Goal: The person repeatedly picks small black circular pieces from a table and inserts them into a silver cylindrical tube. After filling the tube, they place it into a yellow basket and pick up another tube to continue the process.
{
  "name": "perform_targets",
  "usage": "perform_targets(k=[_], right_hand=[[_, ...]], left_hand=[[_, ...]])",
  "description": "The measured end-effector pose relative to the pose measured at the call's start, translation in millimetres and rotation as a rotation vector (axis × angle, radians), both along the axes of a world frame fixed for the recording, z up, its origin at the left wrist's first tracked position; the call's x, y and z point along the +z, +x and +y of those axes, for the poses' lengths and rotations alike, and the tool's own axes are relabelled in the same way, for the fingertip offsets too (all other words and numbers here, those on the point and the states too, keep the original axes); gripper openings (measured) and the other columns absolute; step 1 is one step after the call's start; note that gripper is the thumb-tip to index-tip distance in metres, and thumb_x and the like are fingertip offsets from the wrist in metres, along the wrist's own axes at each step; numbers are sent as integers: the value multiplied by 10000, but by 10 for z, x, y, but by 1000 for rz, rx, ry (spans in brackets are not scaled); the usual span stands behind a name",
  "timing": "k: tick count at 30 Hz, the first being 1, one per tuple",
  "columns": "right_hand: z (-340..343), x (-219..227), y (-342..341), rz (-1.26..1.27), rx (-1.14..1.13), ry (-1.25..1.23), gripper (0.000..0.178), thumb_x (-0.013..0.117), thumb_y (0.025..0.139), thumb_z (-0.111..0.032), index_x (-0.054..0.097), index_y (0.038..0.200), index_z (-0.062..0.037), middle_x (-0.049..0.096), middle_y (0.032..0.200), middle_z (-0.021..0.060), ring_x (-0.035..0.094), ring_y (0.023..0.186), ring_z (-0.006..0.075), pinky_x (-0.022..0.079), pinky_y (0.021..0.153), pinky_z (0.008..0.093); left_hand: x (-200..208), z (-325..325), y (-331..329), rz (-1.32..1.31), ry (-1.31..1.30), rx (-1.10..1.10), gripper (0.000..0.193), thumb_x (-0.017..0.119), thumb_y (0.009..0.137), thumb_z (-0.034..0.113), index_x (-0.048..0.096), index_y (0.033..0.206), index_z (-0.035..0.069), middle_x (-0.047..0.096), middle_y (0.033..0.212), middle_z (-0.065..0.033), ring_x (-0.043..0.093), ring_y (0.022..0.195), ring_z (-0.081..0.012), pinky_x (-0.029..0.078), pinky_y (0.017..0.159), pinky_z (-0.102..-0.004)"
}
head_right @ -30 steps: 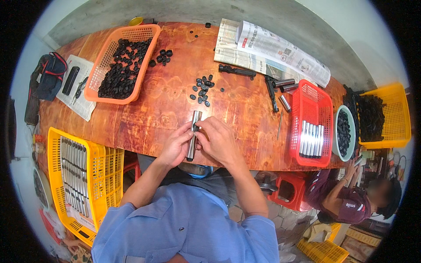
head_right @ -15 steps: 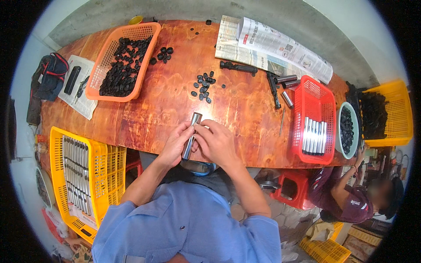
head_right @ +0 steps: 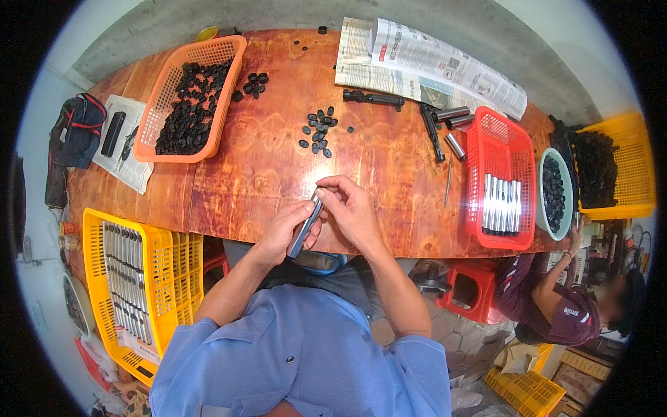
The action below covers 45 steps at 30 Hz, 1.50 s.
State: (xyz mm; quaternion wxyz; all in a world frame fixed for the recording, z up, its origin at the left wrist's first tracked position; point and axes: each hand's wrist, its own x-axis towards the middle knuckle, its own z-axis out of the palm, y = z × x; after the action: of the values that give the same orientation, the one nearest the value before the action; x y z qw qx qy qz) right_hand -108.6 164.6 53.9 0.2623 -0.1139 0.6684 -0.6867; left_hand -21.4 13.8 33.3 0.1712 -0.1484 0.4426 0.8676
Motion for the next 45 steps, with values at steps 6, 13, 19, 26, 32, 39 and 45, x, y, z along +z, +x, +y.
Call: perform_targets(k=[6,13,19,26,32,39,45], right_hand=[[-35,0,1,55,-3,-5,205,651,985,-87,641,1155,28,665,897,44,614,752,88,507,690,244],[-3,-72,-77,63,-6,-79,306,618,1004,-82,580,1285,33,695,1078,86,644,1010,133,513,904,280],[27,-76,-78,-17,16,-189,308,605,1006,-73,575,1294,31,694,1095,72,633,979,113,510,841,253],[71,-62,-252,232,106,174,247,635,978,-91,665,1196,20,699,1000,52,608,864,93,493,761,247],[13,-134,-354,336,86,304,223,654,935,-49,692,1144,20,704,947,64,622,844,125,515,763,288],[80,-187,-318,490,92,343,211,685,893,-2,707,1102,19,720,1048,116,674,920,193,541,808,321],[116,-304,-254,623,51,265,206,696,868,26,708,1073,18,719,1094,137,677,1030,279,534,905,358]], left_hand=[[-84,-22,16,103,-132,-11,353,454,1091,344,602,1074,24,568,761,1,526,599,-76,438,528,-227],[8,-69,15,160,-243,-16,298,488,1083,273,578,1233,32,607,928,-22,566,724,-65,476,639,-228],[9,-172,42,327,-604,-55,329,529,1046,188,540,1309,-10,616,1028,-98,613,884,-190,506,760,-314],[11,-232,-96,627,-1320,-21,384,641,954,131,537,1286,-30,574,1052,-211,595,1010,-391,478,867,-446],[-121,-318,-260,889,-1734,-16,418,688,900,163,569,1267,0,575,1015,-155,593,915,-328,478,804,-425],[-177,-263,-254,908,-1739,41,372,693,882,146,614,1218,8,582,1015,-117,599,919,-295,486,800,-408],[-129,-221,-237,871,-1738,63,366,722,864,131,628,1200,19,597,1026,-116,618,957,-298,507,826,-406]])
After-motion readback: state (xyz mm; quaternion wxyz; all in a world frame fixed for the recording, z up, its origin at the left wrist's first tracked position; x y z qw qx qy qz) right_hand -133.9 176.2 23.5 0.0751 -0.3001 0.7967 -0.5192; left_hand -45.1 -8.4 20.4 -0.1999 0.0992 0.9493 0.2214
